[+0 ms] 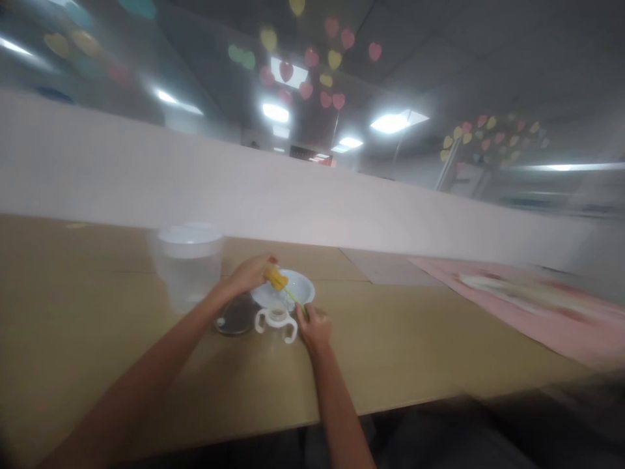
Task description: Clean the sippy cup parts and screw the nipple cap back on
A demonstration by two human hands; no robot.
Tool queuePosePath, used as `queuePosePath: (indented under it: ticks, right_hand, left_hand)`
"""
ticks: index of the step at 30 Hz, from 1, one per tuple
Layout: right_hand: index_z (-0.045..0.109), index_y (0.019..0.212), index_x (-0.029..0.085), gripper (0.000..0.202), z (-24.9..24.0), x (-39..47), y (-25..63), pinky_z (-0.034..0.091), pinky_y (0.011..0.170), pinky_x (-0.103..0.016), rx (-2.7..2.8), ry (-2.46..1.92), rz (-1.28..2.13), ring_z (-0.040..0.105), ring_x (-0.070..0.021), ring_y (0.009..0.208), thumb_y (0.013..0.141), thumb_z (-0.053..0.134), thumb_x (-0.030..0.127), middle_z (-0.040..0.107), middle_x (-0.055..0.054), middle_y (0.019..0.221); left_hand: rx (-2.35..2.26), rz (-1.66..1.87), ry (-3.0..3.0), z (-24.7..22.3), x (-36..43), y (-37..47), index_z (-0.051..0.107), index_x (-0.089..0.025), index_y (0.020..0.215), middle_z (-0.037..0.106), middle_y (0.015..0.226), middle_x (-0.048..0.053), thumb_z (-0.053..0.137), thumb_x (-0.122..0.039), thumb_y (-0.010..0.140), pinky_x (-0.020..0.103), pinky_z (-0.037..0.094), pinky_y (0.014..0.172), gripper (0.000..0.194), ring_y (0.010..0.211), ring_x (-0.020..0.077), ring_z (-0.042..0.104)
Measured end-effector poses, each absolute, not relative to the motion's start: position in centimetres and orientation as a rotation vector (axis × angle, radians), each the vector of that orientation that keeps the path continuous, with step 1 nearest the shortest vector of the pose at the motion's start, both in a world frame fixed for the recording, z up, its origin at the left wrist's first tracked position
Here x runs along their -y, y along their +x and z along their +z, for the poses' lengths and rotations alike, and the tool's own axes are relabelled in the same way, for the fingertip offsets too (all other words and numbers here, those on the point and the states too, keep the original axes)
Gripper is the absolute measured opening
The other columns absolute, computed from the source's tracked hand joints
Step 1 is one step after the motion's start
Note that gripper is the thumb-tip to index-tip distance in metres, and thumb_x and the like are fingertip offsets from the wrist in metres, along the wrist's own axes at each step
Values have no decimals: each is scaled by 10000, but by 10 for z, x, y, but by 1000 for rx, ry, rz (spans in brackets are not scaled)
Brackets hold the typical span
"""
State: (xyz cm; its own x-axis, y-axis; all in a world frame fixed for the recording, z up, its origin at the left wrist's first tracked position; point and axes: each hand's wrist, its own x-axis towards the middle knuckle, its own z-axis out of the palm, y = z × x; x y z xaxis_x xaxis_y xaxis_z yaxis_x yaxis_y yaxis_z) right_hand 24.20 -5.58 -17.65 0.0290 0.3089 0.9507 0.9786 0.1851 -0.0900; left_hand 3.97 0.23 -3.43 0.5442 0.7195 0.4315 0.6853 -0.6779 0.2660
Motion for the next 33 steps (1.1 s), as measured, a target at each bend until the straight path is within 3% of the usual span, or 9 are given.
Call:
queuePosePath:
  ticks: [3, 6, 10, 15, 21, 28, 33]
  right_hand:
    - [589, 575, 173, 495, -175, 57, 244, 273, 495, -220, 1429, -1255, -881, 438, -76, 432, 942, 438, 471, 526, -2, 461]
    - [604, 599, 174, 478, -174, 58, 242, 285, 495, -219, 1385, -1268, -850, 430, -74, 431, 944, 440, 462, 520, 4, 465]
    - [615, 604, 169, 474, -174, 58, 239, 295, 500, -220, 1376, -1231, -833, 422, -74, 432, 944, 446, 452, 522, 3, 460]
    - [583, 558, 173, 493, -173, 58, 239, 292, 499, -219, 1308, -1261, -824, 402, -75, 436, 933, 456, 466, 511, 3, 457]
    - [571, 552, 176, 497, -174, 55, 239, 282, 494, -222, 1248, -1316, -810, 396, -78, 437, 933, 452, 472, 515, 4, 463]
    - [578, 567, 174, 518, -176, 54, 239, 279, 494, -225, 1241, -1362, -767, 405, -83, 446, 934, 411, 499, 522, -3, 478]
    - [568, 563, 178, 533, -177, 53, 240, 277, 495, -224, 1240, -1375, -738, 409, -87, 446, 933, 395, 521, 529, -6, 477]
  left_hand:
    - [-1000, 736, 2723, -26, 2, 38, 600, -160, 1083, 671, 1115, 66, 601, 16, 635, 272, 466, 874, 481, 1011, 200, 624]
    - [-930, 751, 2712, -15, 8, 36, 644, -172, 1090, 684, 1114, 53, 674, -45, 635, 273, 458, 885, 473, 1007, 203, 626]
    - [-1091, 702, 2702, -3, 17, 31, 664, -200, 1140, 694, 1127, 39, 743, -213, 666, 275, 449, 901, 481, 1035, 222, 626]
    - [-1497, 647, 2678, 2, 17, 22, 634, -189, 1211, 648, 1221, 88, 686, -381, 751, 295, 440, 936, 501, 1113, 261, 597]
    - [-1808, 230, 2717, -13, 3, 11, 703, -147, 1059, 660, 1149, 156, 764, -175, 612, 301, 486, 862, 452, 1054, 298, 625]
    - [-1732, 47, 2595, -43, -18, 15, 718, -183, 941, 735, 804, 98, 820, -270, 537, 280, 517, 724, 426, 824, 264, 690]
    - [-1690, 107, 2616, -57, -25, 18, 628, -168, 1144, 713, 1004, 152, 794, -277, 573, 293, 506, 781, 605, 956, 290, 669]
